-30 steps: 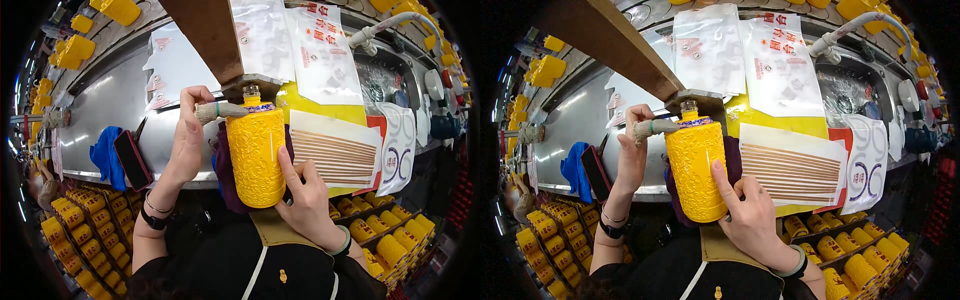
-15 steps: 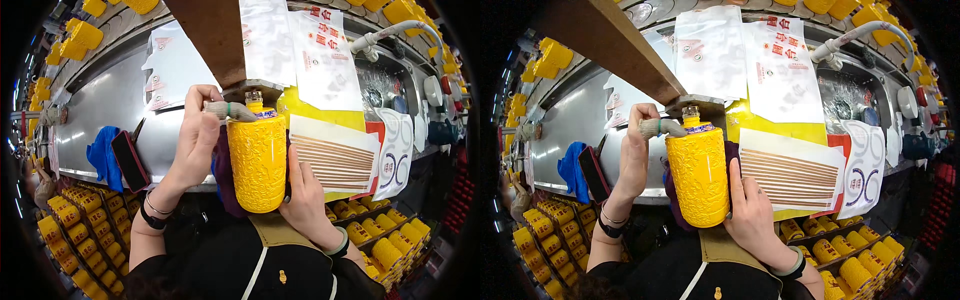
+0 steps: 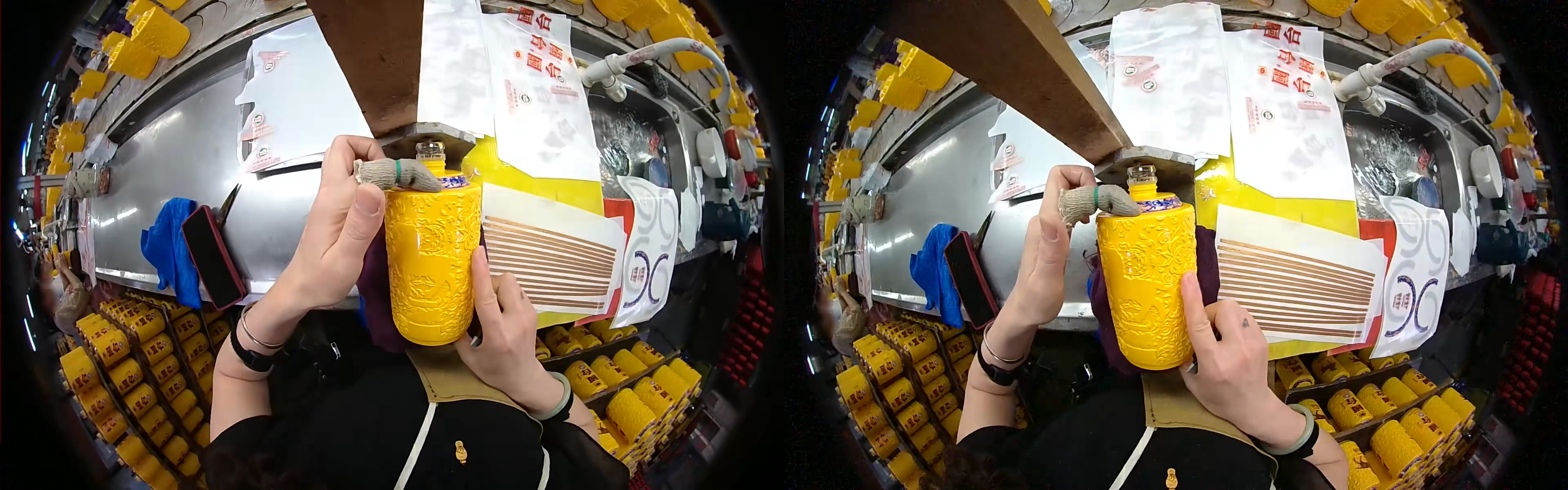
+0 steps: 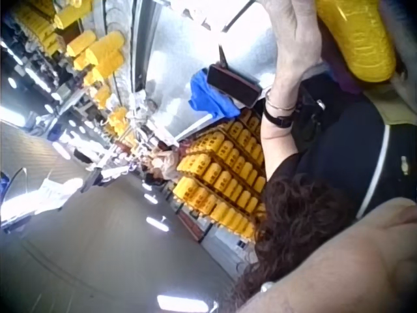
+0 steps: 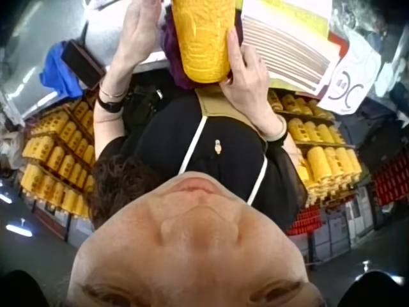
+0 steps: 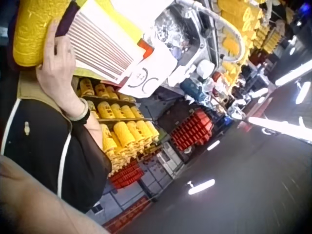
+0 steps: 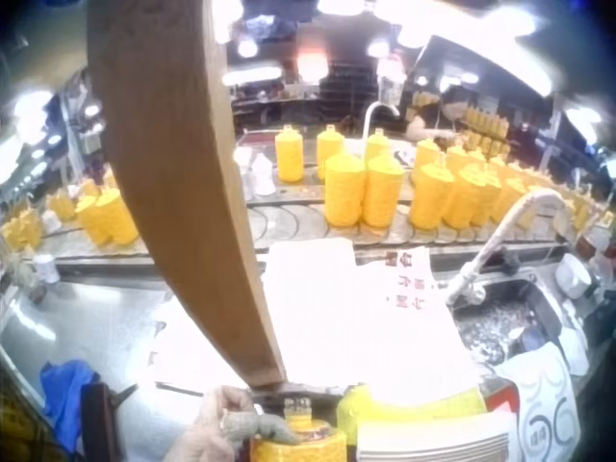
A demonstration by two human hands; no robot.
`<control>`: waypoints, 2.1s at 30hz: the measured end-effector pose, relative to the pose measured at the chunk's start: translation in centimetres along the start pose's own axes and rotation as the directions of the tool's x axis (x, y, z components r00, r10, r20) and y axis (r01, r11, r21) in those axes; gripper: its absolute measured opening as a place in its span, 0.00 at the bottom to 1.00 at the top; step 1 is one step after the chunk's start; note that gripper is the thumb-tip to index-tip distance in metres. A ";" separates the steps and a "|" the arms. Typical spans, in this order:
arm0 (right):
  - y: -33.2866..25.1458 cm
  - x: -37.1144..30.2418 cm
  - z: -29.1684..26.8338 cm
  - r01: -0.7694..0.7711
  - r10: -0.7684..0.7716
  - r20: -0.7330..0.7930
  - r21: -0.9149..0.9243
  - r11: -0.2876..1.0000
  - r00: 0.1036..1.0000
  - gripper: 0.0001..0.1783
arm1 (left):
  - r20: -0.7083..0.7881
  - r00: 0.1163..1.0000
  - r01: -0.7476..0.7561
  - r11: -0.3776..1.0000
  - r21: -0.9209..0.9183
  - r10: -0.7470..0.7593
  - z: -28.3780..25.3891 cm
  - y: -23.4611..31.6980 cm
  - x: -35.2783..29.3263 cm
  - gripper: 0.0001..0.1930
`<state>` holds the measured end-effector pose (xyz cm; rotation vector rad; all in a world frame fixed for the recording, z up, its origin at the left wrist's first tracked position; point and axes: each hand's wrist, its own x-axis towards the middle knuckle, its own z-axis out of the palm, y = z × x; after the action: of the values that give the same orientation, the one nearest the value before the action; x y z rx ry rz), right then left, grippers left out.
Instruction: The worker is applying decorative horse labels and brand labels to yellow textured liquor bottles on a factory assembly line, using a scraper tool to smooth them.
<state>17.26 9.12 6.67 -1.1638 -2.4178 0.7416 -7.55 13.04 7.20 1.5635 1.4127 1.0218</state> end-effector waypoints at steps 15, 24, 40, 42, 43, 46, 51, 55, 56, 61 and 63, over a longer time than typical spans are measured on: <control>0.2 0.4 0.7 -0.017 0.012 -0.039 -0.128 0.992 0.999 0.48 | 0.023 0.999 -0.023 1.000 0.021 0.023 -0.2 0.1 0.2 0.45; 0.8 0.3 1.3 -0.020 0.014 -0.046 -0.131 0.991 0.999 0.52 | 0.029 0.999 -0.029 1.000 -0.007 0.029 0.5 -0.4 0.2 0.42; 0.3 -0.4 0.6 -0.017 0.017 -0.018 0.009 1.000 1.000 0.56 | -0.039 0.935 -0.276 0.792 0.544 0.353 0.8 0.7 0.8 0.27; 0.6 -0.8 0.9 -0.042 0.042 0.011 -0.020 0.999 0.999 0.59 | -0.110 0.929 -0.251 0.817 0.519 0.355 0.9 0.2 -0.5 0.29; 0.8 -0.9 1.1 -0.033 0.033 -0.004 -0.022 0.999 0.999 0.59 | -0.129 0.930 -0.231 0.818 0.527 0.345 0.8 -0.2 -1.3 0.31; 1.2 -1.1 1.4 -0.019 0.018 -0.021 -0.017 1.000 1.000 0.59 | -0.199 0.941 -0.139 0.848 0.511 0.274 0.8 -1.4 -3.7 0.34; 1.5 -1.3 1.9 0.015 -0.016 -0.046 -0.014 1.000 0.999 0.60 | -0.177 0.980 -0.049 0.977 0.208 0.087 3.0 -2.8 -8.7 0.61; 1.6 -1.5 2.0 0.015 -0.014 -0.058 0.016 1.000 0.998 0.59 | -0.181 0.948 -0.185 0.916 0.357 0.262 5.5 -0.5 -10.2 0.59; 1.4 -1.5 2.0 0.013 -0.012 -0.055 0.028 1.000 0.998 0.58 | -0.211 0.936 -0.193 0.912 0.361 0.282 6.1 -0.7 -10.1 0.57; 1.4 -1.1 -0.4 0.013 -0.028 0.081 0.174 0.985 0.996 0.55 | -0.307 0.914 -0.188 0.949 0.254 0.263 7.4 -1.2 -10.4 0.48; 1.7 -0.6 -2.9 0.024 -0.066 0.161 0.249 0.968 0.985 0.47 | -0.240 0.965 -0.091 0.993 0.080 0.108 7.0 -1.9 -10.8 0.51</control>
<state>20.18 10.44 7.93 -0.9789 -2.3896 1.1303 -2.44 2.24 2.12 1.6146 1.5610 1.2742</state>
